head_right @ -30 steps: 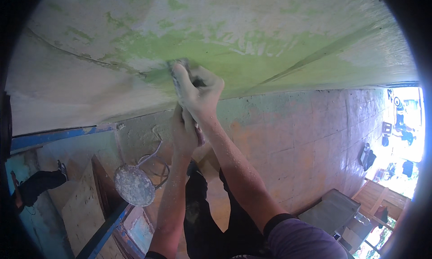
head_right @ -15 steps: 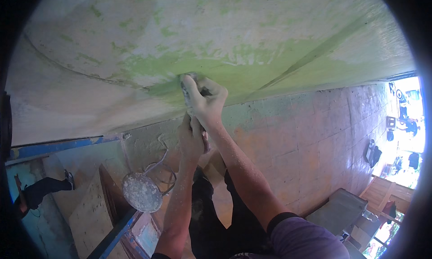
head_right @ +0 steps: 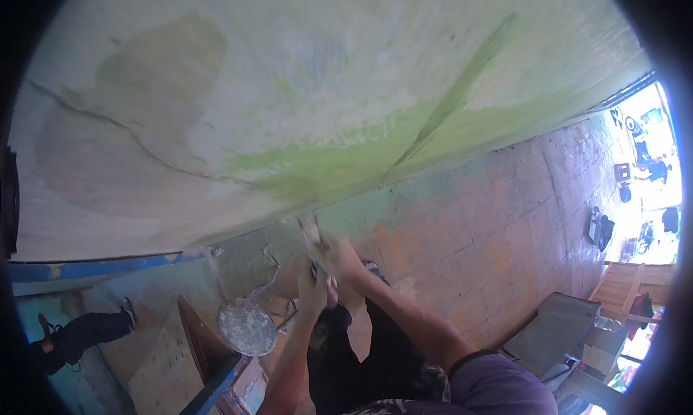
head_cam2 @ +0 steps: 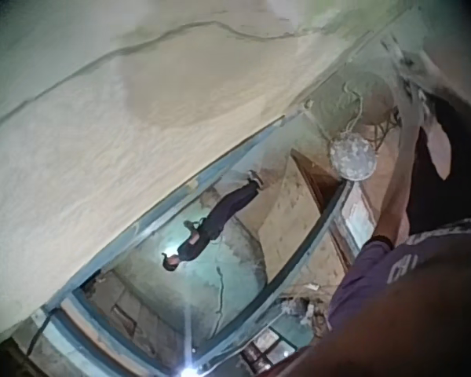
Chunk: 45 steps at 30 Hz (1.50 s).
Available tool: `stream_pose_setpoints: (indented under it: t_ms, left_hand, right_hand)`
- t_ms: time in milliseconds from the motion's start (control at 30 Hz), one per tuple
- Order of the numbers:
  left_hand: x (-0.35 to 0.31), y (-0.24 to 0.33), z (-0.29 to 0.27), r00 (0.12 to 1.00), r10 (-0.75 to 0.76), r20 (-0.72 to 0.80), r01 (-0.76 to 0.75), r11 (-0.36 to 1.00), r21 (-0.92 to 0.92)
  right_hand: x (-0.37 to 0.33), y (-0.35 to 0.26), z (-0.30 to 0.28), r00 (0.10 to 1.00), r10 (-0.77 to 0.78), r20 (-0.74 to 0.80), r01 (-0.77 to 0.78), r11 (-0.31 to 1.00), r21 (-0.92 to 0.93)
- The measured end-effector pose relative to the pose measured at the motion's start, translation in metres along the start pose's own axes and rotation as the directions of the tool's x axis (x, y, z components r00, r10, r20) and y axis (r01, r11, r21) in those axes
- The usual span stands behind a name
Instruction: The person scrapes old paint from a wall with a metal scraper, removing paint chips to prepare the surface for renovation.
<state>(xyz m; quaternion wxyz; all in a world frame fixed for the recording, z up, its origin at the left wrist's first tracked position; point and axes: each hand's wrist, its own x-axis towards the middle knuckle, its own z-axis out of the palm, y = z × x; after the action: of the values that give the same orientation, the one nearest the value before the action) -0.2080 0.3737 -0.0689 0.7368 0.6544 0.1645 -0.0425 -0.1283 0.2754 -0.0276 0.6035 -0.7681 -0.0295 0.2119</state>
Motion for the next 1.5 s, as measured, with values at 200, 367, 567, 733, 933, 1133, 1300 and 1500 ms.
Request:
stream_pose_setpoints:
  t_ms: [200,367,567,733,933,1133,1300,1500]
  left_hand:
    - [-0.126,0.064,-0.021,0.955,-0.189,0.230,0.044,0.853,0.520]
    - [-0.176,0.044,-0.083,0.976,-0.214,-0.042,0.217,0.973,0.076]
    - [-0.173,0.095,-0.110,0.978,-0.165,-0.130,0.164,0.986,-0.023]
    - [-0.166,0.114,-0.107,0.971,-0.051,-0.231,0.065,0.997,0.049]
    - [-0.150,0.099,-0.065,0.970,-0.077,-0.232,0.044,0.989,-0.144]
    - [-0.128,0.061,-0.006,0.924,-0.202,-0.326,0.078,0.931,-0.357]
    - [-0.102,0.030,0.060,0.870,-0.302,-0.390,0.101,0.883,-0.459]
    - [-0.099,-0.015,0.135,0.817,-0.336,-0.468,0.045,0.847,-0.530]
  right_hand:
    - [-0.131,0.002,0.001,0.981,0.150,-0.125,-0.127,0.977,0.170]
    - [-0.149,-0.034,-0.011,0.976,0.158,-0.151,-0.116,0.960,0.254]
    - [-0.151,-0.070,-0.026,0.984,-0.058,-0.167,0.052,0.998,-0.043]
    - [-0.138,-0.087,-0.027,0.997,-0.073,-0.005,0.072,0.994,-0.086]
    - [-0.105,-0.107,-0.058,0.983,0.159,0.094,-0.155,0.987,-0.050]
    - [-0.028,-0.118,-0.097,0.960,0.105,0.260,-0.025,0.955,-0.294]
    - [0.056,-0.085,-0.102,0.909,-0.203,0.365,0.334,0.877,-0.344]
    - [0.111,-0.047,-0.068,0.670,-0.693,0.267,0.735,0.572,-0.363]
